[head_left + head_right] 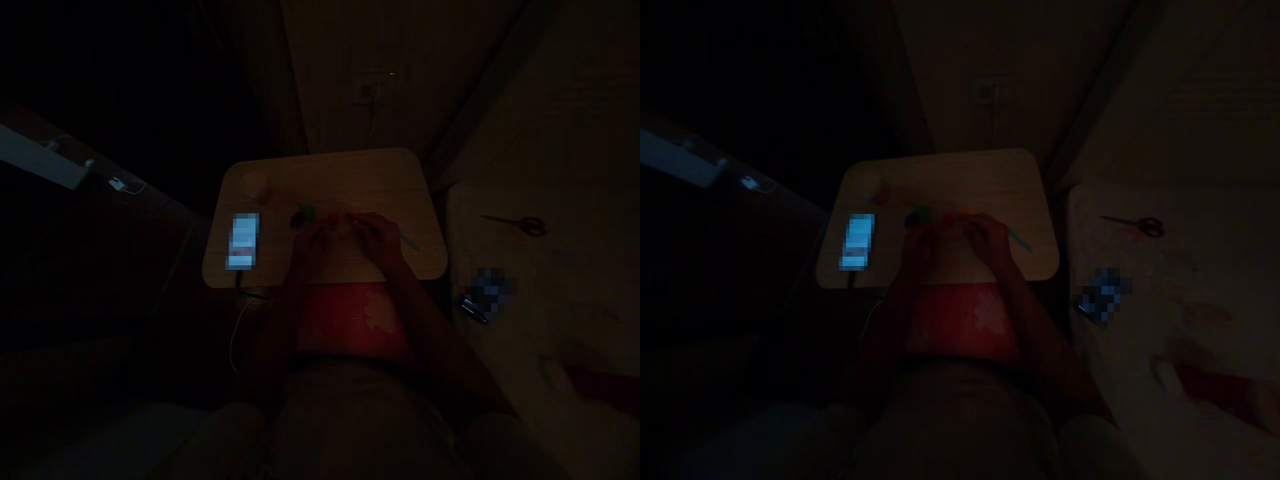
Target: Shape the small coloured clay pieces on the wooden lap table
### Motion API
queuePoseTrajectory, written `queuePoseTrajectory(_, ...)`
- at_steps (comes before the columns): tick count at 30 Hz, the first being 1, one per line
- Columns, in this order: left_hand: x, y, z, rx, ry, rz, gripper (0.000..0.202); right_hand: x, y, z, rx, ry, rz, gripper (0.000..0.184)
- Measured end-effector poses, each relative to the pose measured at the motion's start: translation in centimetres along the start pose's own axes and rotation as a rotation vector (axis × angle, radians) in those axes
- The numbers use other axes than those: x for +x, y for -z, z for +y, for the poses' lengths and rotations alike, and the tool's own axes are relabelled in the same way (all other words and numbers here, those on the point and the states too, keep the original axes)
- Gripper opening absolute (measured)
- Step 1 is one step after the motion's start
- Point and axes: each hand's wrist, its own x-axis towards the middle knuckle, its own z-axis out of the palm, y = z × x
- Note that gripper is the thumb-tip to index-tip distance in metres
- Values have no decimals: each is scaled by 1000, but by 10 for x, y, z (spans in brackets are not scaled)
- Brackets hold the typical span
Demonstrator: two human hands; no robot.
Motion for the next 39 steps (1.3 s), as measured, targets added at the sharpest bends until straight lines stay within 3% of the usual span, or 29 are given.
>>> queuePoseTrajectory(8,-2,0,3,-37,36,-15,28,2,1,4,-6,63,14,20)
queuePoseTrajectory(13,0,-1,1,25,-16,18,20,0,2,2,-24,-4,-17,13)
queuePoseTrajectory(28,0,0,5,44,-28,-51,21,0,2,-2,-63,37,-46,27)
queuePoseTrajectory(33,0,1,1,-18,-52,-26,37,2,3,-7,5,56,-73,41)
queuePoseTrajectory(39,1,-1,-8,-129,-152,-10,53,3,2,-3,-4,25,-13,36)
